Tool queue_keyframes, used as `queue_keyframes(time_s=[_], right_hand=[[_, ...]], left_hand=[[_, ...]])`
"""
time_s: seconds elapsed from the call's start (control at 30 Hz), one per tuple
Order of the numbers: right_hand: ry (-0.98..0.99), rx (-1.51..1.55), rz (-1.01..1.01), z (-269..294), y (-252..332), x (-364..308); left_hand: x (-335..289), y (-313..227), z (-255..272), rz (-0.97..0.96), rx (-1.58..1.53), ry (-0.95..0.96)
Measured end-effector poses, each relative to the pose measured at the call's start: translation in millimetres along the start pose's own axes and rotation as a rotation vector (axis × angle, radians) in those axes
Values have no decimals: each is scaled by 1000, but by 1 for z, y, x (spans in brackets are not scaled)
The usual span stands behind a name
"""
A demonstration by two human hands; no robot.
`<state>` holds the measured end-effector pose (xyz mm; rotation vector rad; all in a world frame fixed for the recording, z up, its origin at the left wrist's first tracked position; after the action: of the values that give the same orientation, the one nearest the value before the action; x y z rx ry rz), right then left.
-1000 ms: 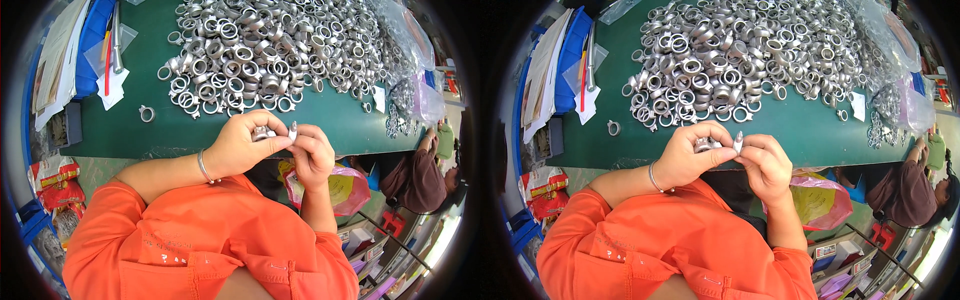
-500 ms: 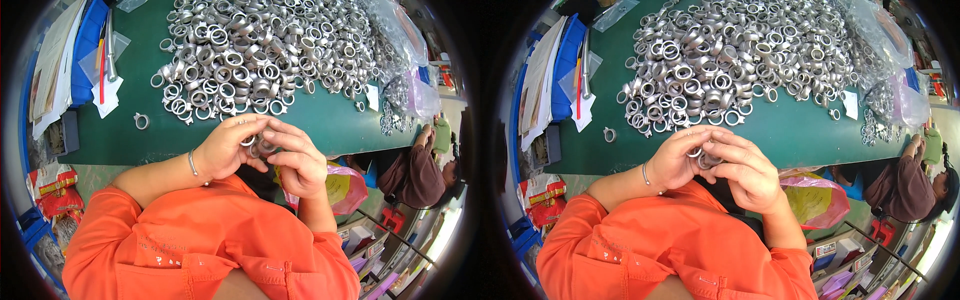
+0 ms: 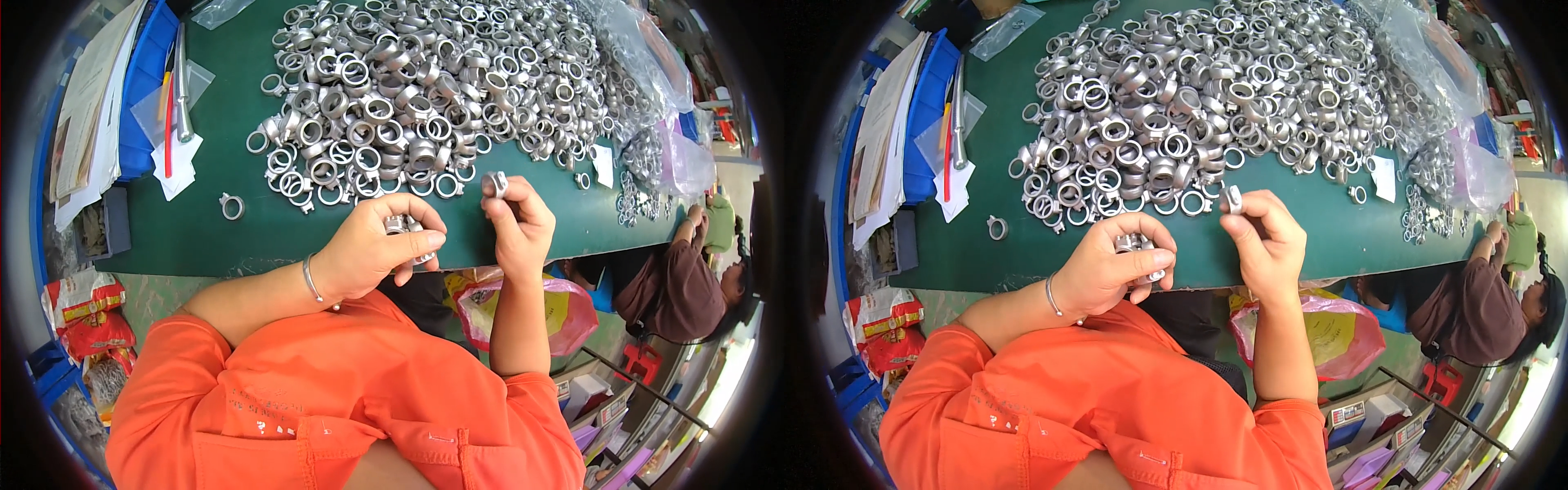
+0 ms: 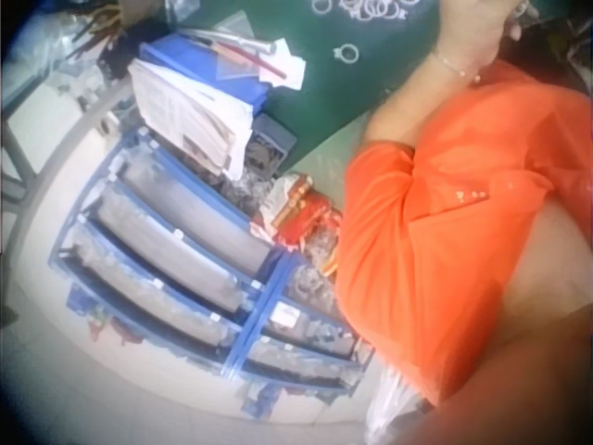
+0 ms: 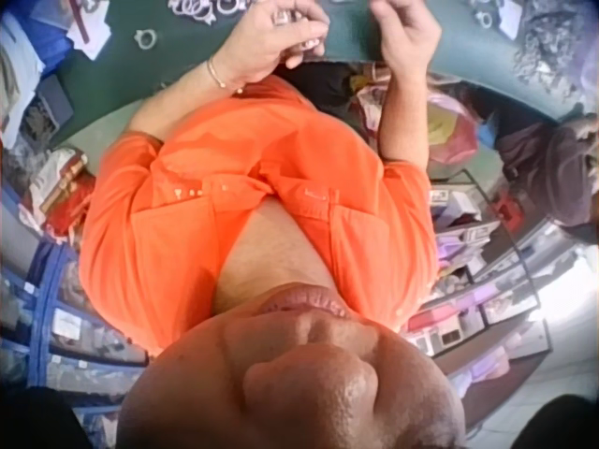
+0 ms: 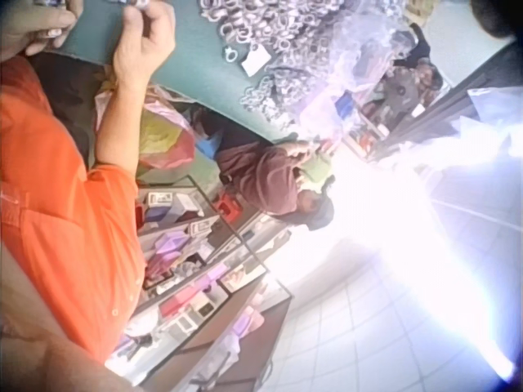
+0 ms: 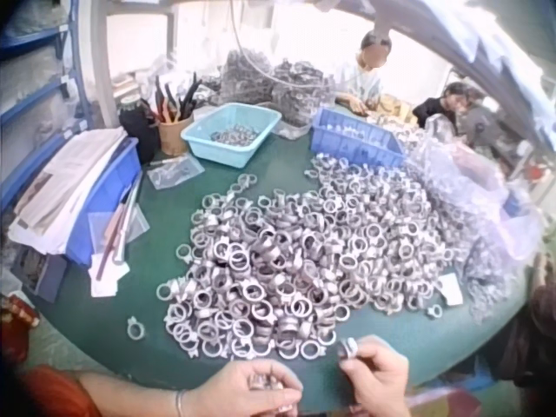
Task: The person picks up and sorts metal rings from a large pile on a green table, handling them by hand and placing specific pieces into a small pink bin.
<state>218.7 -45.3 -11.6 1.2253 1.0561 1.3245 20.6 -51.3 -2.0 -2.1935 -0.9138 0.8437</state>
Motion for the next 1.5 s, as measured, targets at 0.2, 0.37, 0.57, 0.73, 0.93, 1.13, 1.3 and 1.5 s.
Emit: queue_keyframes(time_s=[0.2, 0.37, 0.57, 0.73, 0.93, 1.13, 1.3, 1.5], right_hand=[[68, 280, 45, -8, -3, -12], [115, 721, -223, -12, -3, -17], [109, -143, 162, -17, 6, -18], [158, -225, 204, -20, 6, -20], [153, 703, -310, -19, -2, -28], [-115, 711, -334, -19, 14, -15], [102, -429, 5, -9, 11, 5], [115, -641, 80, -21, 10, 4]], left_hand=[[-2, 5, 2, 49, 27, -2], [-3, 7, 4, 64, 13, 8], [-2, 8, 4, 27, -20, -18], [-2, 11, 5, 22, -31, -19], [-2, 8, 4, 32, -16, -16], [-2, 9, 5, 32, -51, -11], [-1, 10, 6, 8, -68, -1], [-1, 12, 9, 5, -95, 11]])
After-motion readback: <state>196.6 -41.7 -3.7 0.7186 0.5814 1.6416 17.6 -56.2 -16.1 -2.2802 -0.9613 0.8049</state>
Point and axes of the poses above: each hand's wrist, its own x-axis towards the middle knuckle, its own z-axis out of the back of the hand, y = z × x, the point moved 1 cm from there along x, towards the middle knuckle, and after that the axes turned 4 degrees about -z, right-handed, at the moved point
